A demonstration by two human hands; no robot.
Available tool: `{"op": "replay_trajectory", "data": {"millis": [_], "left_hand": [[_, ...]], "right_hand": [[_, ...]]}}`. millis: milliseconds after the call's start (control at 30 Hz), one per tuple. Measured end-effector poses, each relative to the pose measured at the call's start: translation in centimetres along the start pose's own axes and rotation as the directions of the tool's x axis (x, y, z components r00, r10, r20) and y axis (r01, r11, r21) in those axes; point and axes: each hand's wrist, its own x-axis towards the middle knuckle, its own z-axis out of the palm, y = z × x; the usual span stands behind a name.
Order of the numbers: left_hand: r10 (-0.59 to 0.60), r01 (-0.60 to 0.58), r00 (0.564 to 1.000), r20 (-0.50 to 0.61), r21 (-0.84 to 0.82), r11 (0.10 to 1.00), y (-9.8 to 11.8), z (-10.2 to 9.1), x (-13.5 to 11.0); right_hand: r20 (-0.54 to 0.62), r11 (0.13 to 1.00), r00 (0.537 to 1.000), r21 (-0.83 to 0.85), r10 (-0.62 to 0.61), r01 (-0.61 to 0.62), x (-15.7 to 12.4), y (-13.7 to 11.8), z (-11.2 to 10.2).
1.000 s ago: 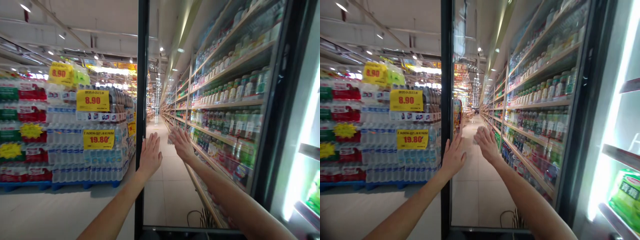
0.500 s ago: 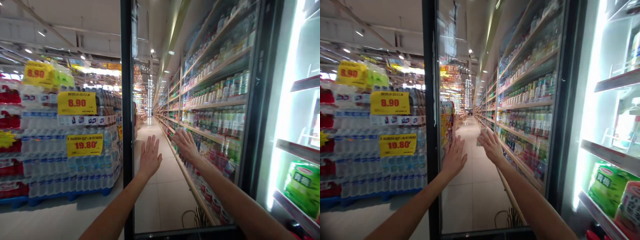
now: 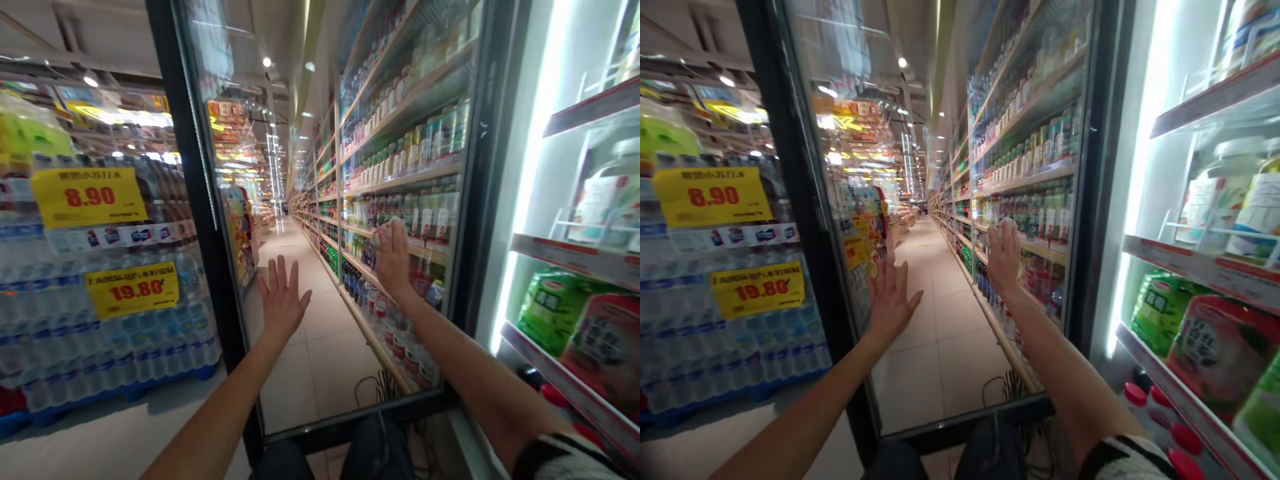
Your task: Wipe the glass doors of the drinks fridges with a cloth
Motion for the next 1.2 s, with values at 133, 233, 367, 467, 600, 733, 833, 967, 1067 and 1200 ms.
{"op": "replay_trajectory", "data": {"millis": [133, 233, 367, 467, 600, 733, 833, 967, 1067, 1200], "left_hand": [[-0.014, 0.014, 1.0, -0.014, 0.019, 1.0, 0.1, 0.5, 0.0], [0.001, 0.0, 1.0, -0.028, 0.037, 0.999, 0.1, 0.8, -0.1], [-0.001, 0.003, 0.999, -0.05, 0.042, 0.999, 0.2, 1.1, -0.2], [-0.009, 0.011, 0.998, -0.063, 0.027, 1.0, 0.6, 1.2, -0.3], [0.009, -0.007, 0.997, -0.083, 0.022, 1.0, 1.0, 1.4, -0.7], [0.024, -0.021, 0.996, -0.081, 0.031, 0.999, 1.4, 1.6, -1.5], [0.024, -0.022, 0.998, -0.052, 0.031, 0.999, 1.8, 1.7, -2.2], [0.037, -0.037, 0.999, 0.012, 0.028, 0.999, 1.9, 1.6, -3.1], [0.042, -0.044, 0.997, 0.066, 0.027, 0.999, 1.9, 1.3, -3.6], [0.03, -0.034, 0.989, 0.144, 0.025, 0.999, 2.2, 1.1, -4.4]], "right_hand": [[0.145, 0.959, 0.948, 0.072, -0.283, 0.275, -1.0, -0.5, -0.2], [0.122, 0.984, 0.976, 0.024, -0.18, 0.179, -1.0, 1.2, -0.4], [-0.036, 0.986, 0.987, -0.057, 0.154, -0.156, -0.9, 3.8, -0.7], [0.057, 1.0, 0.998, -0.023, -0.002, 0.004, -2.0, 4.0, -0.9], [0.055, 1.0, 0.998, -0.021, -0.002, 0.003, -3.0, 5.3, -1.1], [-0.043, 0.974, 0.974, -0.013, 0.224, -0.225, -3.8, 5.7, -1.3], [0.087, 0.998, 0.995, 0.05, 0.039, -0.043, -5.4, 4.2, -1.5], [0.161, 0.995, 0.984, 0.069, -0.08, 0.07, -6.8, 4.2, -1.9], [0.034, 0.989, 0.988, -0.01, 0.149, -0.149, -7.0, 4.9, -2.2], [0.113, 0.997, 0.992, 0.034, 0.064, -0.068, -8.6, 1.9, -2.2]]}}
